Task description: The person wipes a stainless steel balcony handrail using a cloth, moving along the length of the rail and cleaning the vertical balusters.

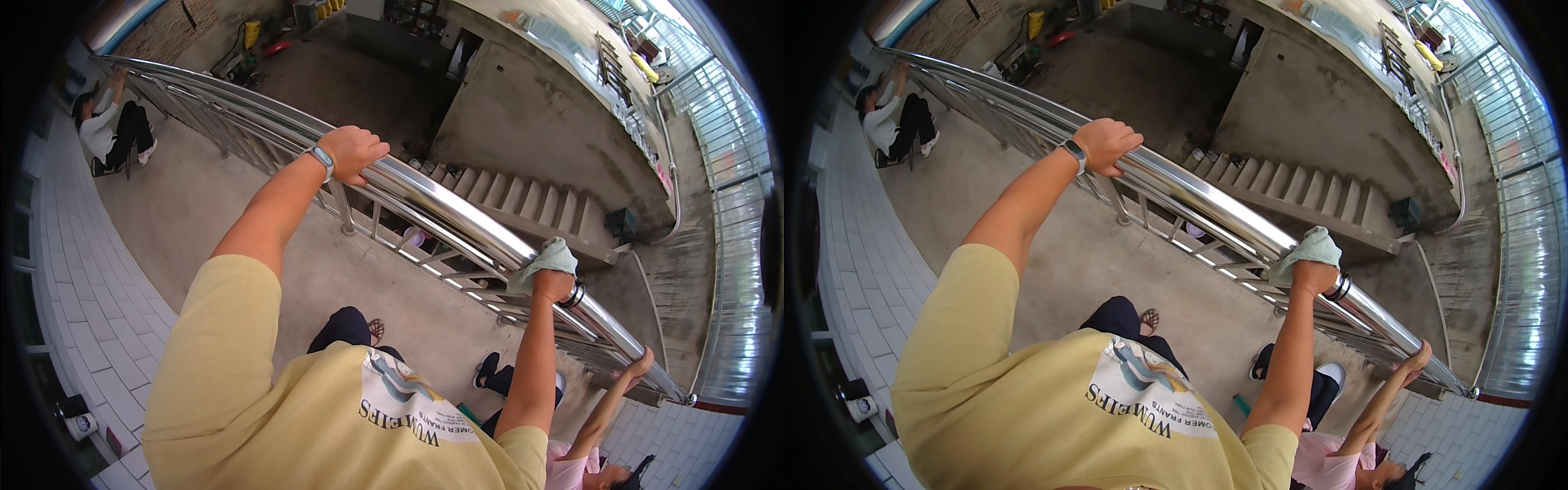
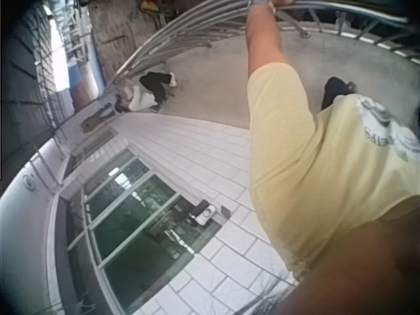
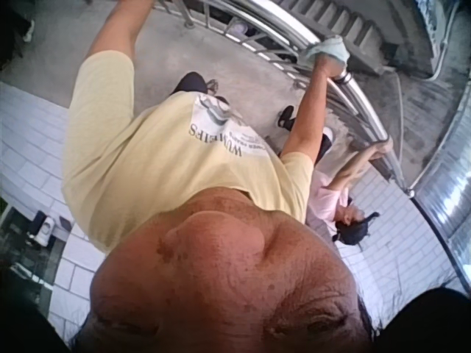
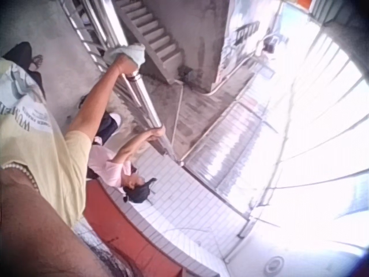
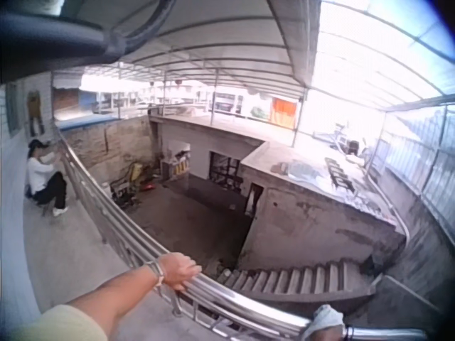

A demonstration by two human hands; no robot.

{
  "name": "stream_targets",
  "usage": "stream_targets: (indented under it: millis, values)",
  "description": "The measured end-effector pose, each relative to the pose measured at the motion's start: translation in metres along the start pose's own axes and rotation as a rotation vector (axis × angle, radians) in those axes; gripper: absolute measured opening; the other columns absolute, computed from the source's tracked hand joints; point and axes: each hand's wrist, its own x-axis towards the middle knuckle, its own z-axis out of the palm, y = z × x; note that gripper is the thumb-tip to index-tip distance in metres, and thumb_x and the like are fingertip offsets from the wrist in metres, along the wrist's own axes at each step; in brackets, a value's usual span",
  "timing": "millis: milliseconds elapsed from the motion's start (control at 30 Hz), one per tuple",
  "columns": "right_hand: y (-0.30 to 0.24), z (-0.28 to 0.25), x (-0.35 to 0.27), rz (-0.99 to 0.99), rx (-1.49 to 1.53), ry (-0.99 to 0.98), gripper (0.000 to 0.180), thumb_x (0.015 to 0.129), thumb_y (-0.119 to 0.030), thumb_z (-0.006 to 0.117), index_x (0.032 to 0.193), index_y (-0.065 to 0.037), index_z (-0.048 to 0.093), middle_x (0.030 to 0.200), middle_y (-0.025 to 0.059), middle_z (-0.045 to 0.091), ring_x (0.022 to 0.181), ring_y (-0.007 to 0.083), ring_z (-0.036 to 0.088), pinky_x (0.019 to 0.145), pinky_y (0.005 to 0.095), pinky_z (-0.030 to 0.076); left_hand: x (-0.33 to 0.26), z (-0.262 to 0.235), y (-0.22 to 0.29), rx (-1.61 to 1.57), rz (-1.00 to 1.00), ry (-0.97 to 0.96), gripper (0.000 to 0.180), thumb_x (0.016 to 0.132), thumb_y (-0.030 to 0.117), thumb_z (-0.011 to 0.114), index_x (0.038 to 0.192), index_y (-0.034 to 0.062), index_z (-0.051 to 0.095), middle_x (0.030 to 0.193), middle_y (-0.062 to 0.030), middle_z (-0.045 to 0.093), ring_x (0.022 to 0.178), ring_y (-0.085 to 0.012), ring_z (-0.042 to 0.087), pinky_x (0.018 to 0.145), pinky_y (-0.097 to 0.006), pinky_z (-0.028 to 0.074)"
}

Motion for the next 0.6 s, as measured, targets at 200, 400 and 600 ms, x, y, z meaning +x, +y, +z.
stream_targets:
  millis: [200,400,600]
  values:
    - [0.001,0.004,-0.001,0.021,0.035,-0.014,0.033,0.086,-0.042,0.051,0.083,-0.013,0.066,0.081,0.0103,0.068,0.071,0.0324,0.066,0.058,0.0419,0.051,0.000,-0.002,0.001,0.040,0.014,0.000,0.053,0.054,0.032,0.080,0.094,0.0115,0.053,0.078,-0.0038,0.055,0.076,-0.0228,0.059,0.067,-0.035,0.048]
    - [0.008,0.010,-0.001,-0.012,0.056,0.051,0.032,0.086,-0.040,0.051,0.080,-0.012,0.066,0.078,0.0107,0.067,0.070,0.0328,0.065,0.058,0.0420,0.051,0.001,-0.003,0.002,0.033,0.018,0.010,0.054,0.054,0.029,0.079,0.097,0.0109,0.052,0.080,-0.0047,0.055,0.078,-0.0235,0.059,0.069,-0.036,0.048]
    - [0.001,0.002,0.001,0.014,0.002,-0.013,0.030,0.084,-0.038,0.053,0.078,-0.012,0.066,0.076,0.0108,0.067,0.066,0.0329,0.065,0.057,0.0419,0.051,0.001,-0.001,0.001,-0.012,0.005,0.004,0.059,0.051,0.027,0.080,0.101,0.0091,0.052,0.084,-0.0068,0.057,0.081,-0.0263,0.058,0.070,-0.038,0.047]
